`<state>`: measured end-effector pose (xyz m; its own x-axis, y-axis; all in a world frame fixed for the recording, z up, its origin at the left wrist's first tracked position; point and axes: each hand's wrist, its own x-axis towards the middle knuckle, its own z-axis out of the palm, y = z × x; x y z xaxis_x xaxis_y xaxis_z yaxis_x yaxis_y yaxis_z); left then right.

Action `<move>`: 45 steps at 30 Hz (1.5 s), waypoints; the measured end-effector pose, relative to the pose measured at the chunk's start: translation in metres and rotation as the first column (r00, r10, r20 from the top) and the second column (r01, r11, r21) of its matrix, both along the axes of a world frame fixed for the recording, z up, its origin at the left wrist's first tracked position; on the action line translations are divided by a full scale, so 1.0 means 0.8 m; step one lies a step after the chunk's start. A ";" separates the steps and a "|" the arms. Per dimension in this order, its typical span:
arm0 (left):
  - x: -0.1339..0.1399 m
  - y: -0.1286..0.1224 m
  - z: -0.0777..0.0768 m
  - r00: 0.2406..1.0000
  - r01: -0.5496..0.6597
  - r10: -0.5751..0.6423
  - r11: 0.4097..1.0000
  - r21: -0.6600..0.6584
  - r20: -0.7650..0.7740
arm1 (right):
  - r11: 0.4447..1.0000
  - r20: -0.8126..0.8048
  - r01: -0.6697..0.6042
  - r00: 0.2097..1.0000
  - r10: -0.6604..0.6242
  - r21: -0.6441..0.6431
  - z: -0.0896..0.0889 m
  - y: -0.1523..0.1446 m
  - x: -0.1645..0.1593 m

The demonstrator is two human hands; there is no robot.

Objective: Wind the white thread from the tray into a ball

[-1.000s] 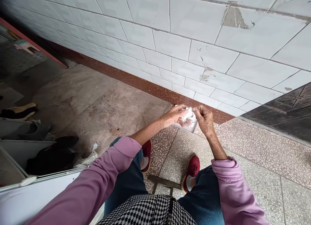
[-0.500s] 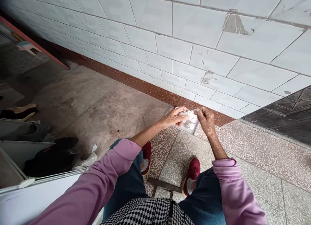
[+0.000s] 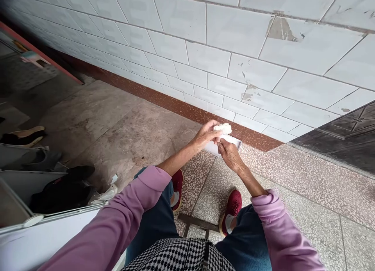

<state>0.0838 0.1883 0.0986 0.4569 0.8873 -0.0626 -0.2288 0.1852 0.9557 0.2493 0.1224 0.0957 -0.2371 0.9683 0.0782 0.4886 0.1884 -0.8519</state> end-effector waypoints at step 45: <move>-0.012 -0.019 0.019 0.906 0.410 -0.403 0.911 -0.031 0.127 | 0.982 -0.053 0.176 0.984 -0.172 0.073 0.027 -0.002 0.047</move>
